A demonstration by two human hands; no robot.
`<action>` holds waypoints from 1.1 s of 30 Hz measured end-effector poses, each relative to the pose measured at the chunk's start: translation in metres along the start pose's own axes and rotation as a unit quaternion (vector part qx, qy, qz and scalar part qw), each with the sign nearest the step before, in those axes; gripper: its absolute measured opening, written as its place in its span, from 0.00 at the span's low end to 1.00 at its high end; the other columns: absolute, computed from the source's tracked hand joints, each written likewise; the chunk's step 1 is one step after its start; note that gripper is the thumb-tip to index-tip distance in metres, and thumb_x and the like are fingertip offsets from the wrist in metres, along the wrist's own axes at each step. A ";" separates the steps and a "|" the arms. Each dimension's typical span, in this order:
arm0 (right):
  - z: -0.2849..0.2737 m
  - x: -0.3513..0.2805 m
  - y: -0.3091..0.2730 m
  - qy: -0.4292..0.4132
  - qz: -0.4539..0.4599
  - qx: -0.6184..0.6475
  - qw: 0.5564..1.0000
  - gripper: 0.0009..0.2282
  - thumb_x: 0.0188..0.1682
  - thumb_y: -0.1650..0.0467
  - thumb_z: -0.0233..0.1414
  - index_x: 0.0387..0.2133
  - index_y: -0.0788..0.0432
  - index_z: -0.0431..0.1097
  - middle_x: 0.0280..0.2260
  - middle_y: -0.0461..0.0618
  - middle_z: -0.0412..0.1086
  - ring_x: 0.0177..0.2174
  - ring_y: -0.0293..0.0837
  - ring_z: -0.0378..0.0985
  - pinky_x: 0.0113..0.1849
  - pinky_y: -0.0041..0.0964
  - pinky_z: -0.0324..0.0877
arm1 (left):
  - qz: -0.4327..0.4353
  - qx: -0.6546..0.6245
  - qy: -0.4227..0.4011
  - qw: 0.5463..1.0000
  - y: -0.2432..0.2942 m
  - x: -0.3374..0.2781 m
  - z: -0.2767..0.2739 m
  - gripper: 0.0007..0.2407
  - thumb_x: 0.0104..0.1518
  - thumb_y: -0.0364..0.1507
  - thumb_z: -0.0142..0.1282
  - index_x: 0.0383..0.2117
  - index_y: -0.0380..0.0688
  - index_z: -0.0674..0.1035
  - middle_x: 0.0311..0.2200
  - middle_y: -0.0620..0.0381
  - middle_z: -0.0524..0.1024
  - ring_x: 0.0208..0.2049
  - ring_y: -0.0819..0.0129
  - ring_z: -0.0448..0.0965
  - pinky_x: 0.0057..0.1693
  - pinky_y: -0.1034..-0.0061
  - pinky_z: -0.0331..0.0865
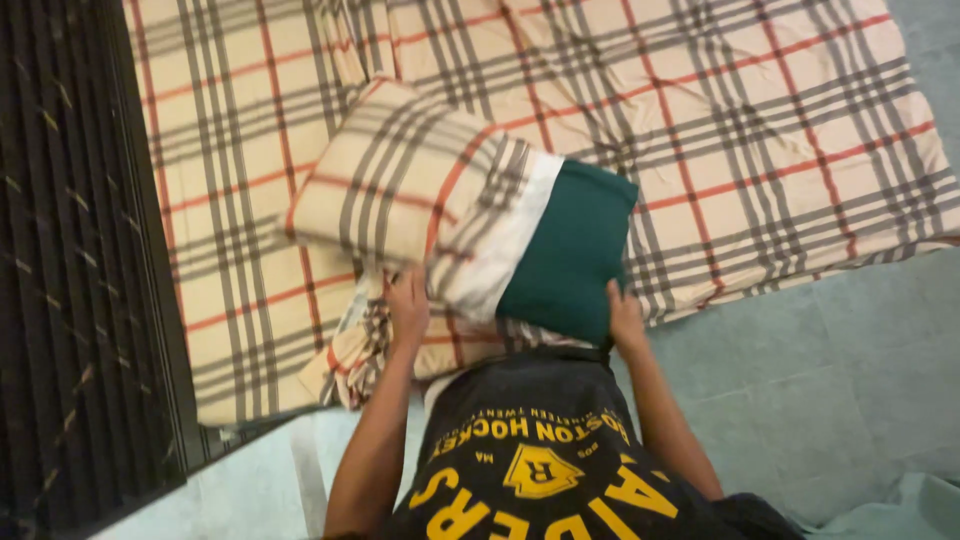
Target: The person removes a pillowcase from a pillow, folds the pillowcase neatly, and places it on a shelf. The person then picks up the pillow, walks to the shelf, and places it on top of other items.
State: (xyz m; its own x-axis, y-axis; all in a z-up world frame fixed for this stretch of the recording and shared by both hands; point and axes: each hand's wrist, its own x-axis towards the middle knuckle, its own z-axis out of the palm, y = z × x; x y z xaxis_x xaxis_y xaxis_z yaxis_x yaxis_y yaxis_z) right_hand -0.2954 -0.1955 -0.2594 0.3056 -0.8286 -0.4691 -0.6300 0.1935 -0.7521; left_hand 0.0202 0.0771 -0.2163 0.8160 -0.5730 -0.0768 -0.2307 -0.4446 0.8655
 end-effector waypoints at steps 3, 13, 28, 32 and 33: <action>-0.028 0.030 -0.002 0.044 -0.056 -0.023 0.997 0.34 0.60 0.52 0.48 0.29 0.81 0.74 0.28 0.80 0.71 0.33 0.72 0.73 0.39 0.65 0.61 | 0.077 -0.008 0.122 0.989 0.069 0.026 -0.013 0.16 0.72 0.36 0.41 0.25 0.46 0.73 0.20 0.50 0.71 0.30 0.59 0.77 0.45 0.71 0.70; 0.036 0.118 0.224 0.187 -0.523 -0.494 0.668 0.22 0.55 0.74 0.41 0.65 0.60 0.61 0.29 0.59 0.67 0.25 0.53 0.69 0.26 0.43 0.63 | 0.067 0.101 -0.188 0.975 0.106 0.062 0.026 0.24 0.55 0.45 0.59 0.43 0.30 0.75 0.45 0.27 0.72 0.52 0.33 0.71 0.58 0.49 0.64; 0.016 0.016 0.096 0.043 -0.066 -0.057 0.995 0.28 0.62 0.54 0.42 0.39 0.74 0.72 0.37 0.81 0.71 0.44 0.77 0.71 0.45 0.66 0.61 | -0.136 -0.060 -0.080 0.986 0.004 0.014 0.030 0.21 0.59 0.46 0.58 0.45 0.40 0.82 0.44 0.40 0.80 0.52 0.47 0.78 0.58 0.58 0.70; 0.028 0.036 0.099 0.089 -0.104 -0.131 0.982 0.21 0.62 0.59 0.46 0.33 0.69 0.71 0.30 0.78 0.71 0.39 0.77 0.72 0.38 0.68 0.62 | -0.249 -0.112 -0.122 0.954 -0.109 -0.036 0.056 0.17 0.58 0.46 0.63 0.44 0.51 0.83 0.38 0.53 0.84 0.40 0.61 0.85 0.41 0.69 0.82; 0.026 0.025 0.075 0.087 -0.104 -0.133 0.982 0.21 0.62 0.59 0.46 0.33 0.69 0.71 0.30 0.78 0.71 0.39 0.77 0.72 0.38 0.68 0.62 | -0.251 -0.112 -0.121 0.954 -0.123 -0.032 0.062 0.17 0.58 0.46 0.63 0.44 0.51 0.83 0.38 0.53 0.84 0.40 0.61 0.85 0.41 0.69 0.82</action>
State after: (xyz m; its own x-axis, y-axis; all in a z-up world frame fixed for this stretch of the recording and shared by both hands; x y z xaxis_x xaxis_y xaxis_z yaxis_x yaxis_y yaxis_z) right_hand -0.3166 -0.1877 -0.3399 0.3351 -0.9172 -0.2156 -0.7378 -0.1131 -0.6654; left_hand -0.0108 0.1073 -0.3515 0.6405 -0.4808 -0.5989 0.2983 -0.5629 0.7708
